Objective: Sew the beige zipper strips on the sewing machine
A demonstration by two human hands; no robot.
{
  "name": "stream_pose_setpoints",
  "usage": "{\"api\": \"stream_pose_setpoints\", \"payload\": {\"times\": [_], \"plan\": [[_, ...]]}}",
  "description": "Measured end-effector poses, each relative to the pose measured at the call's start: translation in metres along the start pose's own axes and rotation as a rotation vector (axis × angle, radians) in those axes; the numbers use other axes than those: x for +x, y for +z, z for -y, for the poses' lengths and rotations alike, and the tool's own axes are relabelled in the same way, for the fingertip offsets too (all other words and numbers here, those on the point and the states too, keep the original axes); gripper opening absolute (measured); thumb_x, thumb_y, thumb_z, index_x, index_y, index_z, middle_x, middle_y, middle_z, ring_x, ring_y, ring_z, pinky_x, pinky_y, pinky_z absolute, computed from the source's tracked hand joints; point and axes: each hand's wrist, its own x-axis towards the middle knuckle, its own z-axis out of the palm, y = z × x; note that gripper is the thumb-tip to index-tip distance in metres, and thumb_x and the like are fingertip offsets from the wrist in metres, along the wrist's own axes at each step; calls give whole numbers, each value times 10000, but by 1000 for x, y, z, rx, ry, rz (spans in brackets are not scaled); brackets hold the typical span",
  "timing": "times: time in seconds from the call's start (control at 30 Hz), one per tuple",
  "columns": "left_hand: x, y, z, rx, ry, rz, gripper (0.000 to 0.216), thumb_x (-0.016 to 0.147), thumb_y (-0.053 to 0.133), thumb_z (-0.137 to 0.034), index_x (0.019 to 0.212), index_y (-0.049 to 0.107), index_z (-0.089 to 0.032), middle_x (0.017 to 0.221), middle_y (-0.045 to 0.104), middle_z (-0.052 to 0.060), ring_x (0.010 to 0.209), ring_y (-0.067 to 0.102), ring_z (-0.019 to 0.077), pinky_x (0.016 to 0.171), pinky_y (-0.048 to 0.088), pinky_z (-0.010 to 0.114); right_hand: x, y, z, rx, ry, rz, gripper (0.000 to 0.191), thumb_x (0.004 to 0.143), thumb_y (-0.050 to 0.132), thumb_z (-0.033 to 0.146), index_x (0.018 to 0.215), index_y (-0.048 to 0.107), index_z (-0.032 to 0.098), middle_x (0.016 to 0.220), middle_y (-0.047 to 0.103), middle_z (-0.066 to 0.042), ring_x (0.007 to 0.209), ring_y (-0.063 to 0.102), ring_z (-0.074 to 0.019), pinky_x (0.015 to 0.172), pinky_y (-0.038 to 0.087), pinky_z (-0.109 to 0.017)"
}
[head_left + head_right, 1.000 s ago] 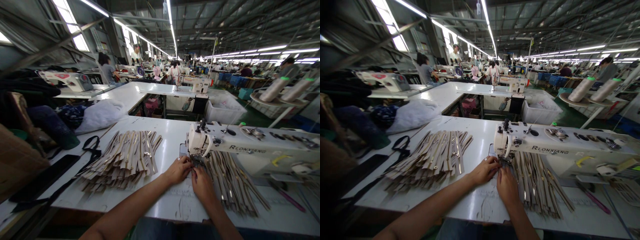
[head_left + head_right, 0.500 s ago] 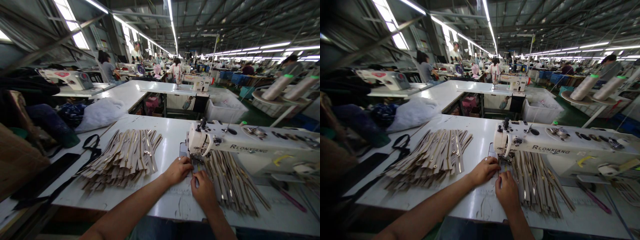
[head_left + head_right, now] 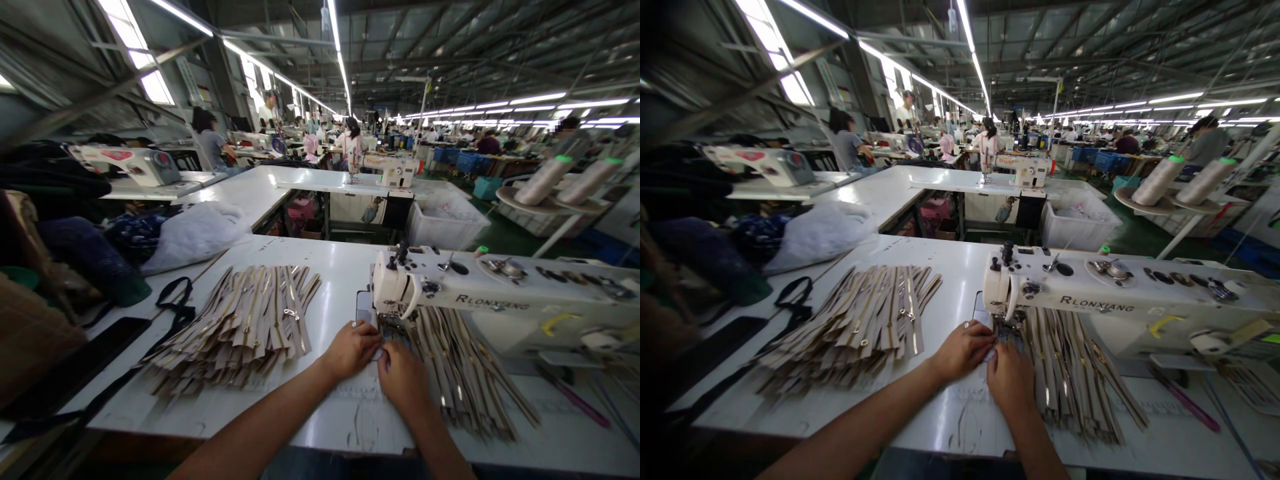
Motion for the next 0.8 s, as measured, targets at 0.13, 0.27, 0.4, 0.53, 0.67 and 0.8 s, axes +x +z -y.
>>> {"api": "stream_pose_setpoints", "payload": {"times": [0.13,0.27,0.4,0.53,0.67,0.8], "plan": [[-1,2,1,8,-16,-9,282,948,467,-229,1153,660,-208,1109,662,80,1002,574,218,903,469,376,8,2,0,-7,19,21,235,868,460,163,952,675,206,871,735,-61,717,698,-208,602,450,-297],[0,3,1,33,-52,-26,285,928,488,-221,1164,647,-200,1156,654,79,1033,561,230,926,467,397,12,9,-1,-24,2,3,313,864,464,161,1103,663,194,947,749,-86,744,713,-226,612,473,-307],[0,1,0,49,-80,-16,332,910,500,-230,1223,608,-202,1232,623,88,1089,538,252,961,448,431,13,14,-3,-43,-24,-29,367,863,462,159,1188,634,174,978,750,-109,755,717,-234,613,486,-312],[1,-1,0,68,-120,-10,422,892,516,-252,1310,537,-194,1316,574,89,1168,489,281,1018,397,465,11,17,-4,-67,-44,-49,357,874,449,174,1177,638,179,1019,743,-109,736,713,-226,604,487,-309],[1,-2,1,72,-133,-1,466,880,521,-276,1338,508,-191,1359,539,89,1207,459,297,1047,359,479,8,19,-5,-53,-38,-68,343,880,443,173,1160,640,174,1044,736,-111,753,715,-221,628,496,-307],[1,-3,-1,72,-151,6,493,875,522,-291,1354,482,-181,1364,534,91,1218,452,297,1056,346,480,3,22,-5,-34,-48,-113,330,883,438,167,1150,630,148,1055,734,-112,794,717,-226,675,509,-316]]}}
